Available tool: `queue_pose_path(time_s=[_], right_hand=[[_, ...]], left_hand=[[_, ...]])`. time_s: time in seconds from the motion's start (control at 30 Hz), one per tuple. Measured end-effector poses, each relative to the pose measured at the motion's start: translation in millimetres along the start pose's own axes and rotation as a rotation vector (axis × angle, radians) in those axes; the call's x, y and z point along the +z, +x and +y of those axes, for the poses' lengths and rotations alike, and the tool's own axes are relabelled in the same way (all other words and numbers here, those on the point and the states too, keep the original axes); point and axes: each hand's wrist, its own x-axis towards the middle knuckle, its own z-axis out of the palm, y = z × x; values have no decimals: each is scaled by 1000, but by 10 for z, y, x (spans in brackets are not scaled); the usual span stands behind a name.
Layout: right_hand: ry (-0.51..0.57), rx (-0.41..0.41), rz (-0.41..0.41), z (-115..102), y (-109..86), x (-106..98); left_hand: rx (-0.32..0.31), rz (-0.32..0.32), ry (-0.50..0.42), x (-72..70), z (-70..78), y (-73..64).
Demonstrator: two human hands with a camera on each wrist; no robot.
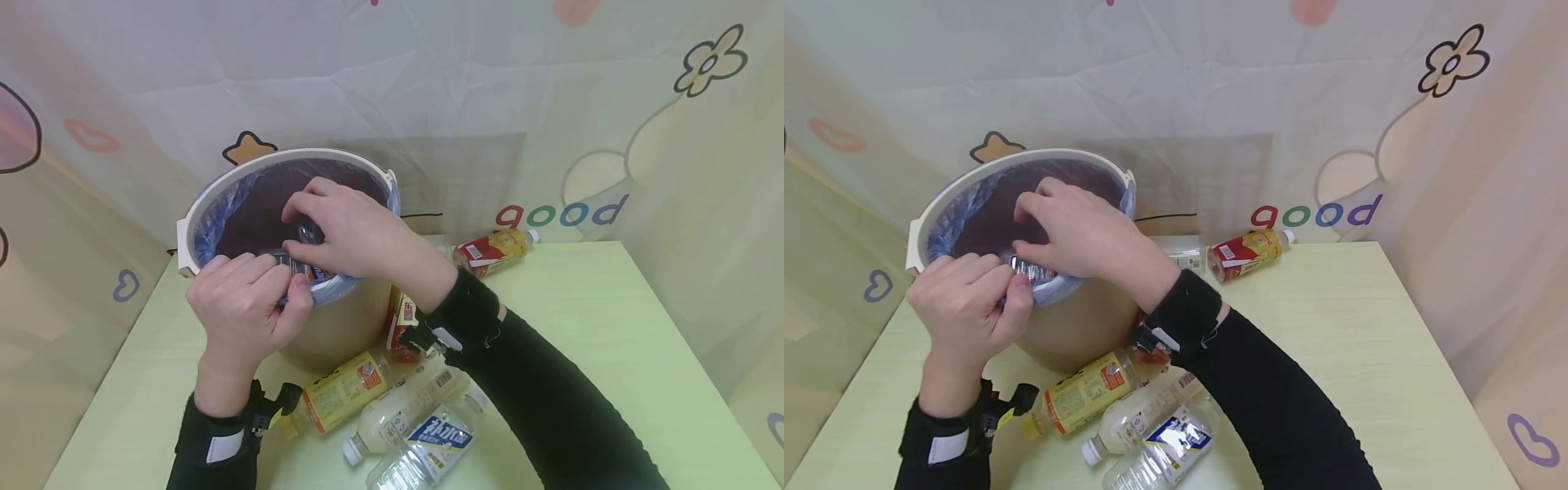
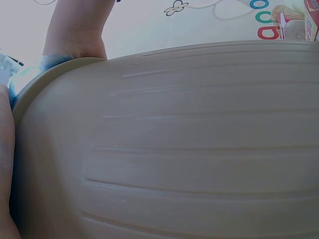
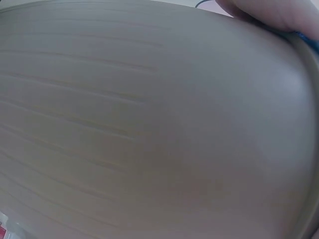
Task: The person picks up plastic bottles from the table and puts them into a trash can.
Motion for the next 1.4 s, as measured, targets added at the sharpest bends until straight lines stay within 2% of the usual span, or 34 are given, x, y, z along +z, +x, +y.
queue_pose_path(time_s=[0.17,0.4,0.57,0.73,0.87,0.97,1.03,1.1,1.23,1.33,1.4], right_hand=[[40,-38,84,24,-20,17],[153,-139,287,56,-80,58],[195,-178,413,130,-140,27],[213,-204,572,329,-247,-15],[225,-185,648,614,-372,-14],[211,-119,640,890,-504,27],[184,-44,600,1093,-621,78],[146,43,526,1304,-758,149],[68,197,325,1712,-1025,339],[13,257,201,1971,-1165,483],[-11,281,150,2118,-1224,573]], left_hand=[[4,5,3,-1,2,4],[16,28,3,-4,18,26],[16,34,2,-12,37,55],[12,35,0,-23,53,77],[9,46,-7,-21,68,88],[10,57,-12,-20,73,92],[10,62,-15,-19,75,92],[11,63,-17,-16,79,91],[12,52,-18,-11,82,89],[11,40,-12,-16,74,84],[10,31,-9,-22,68,76]])
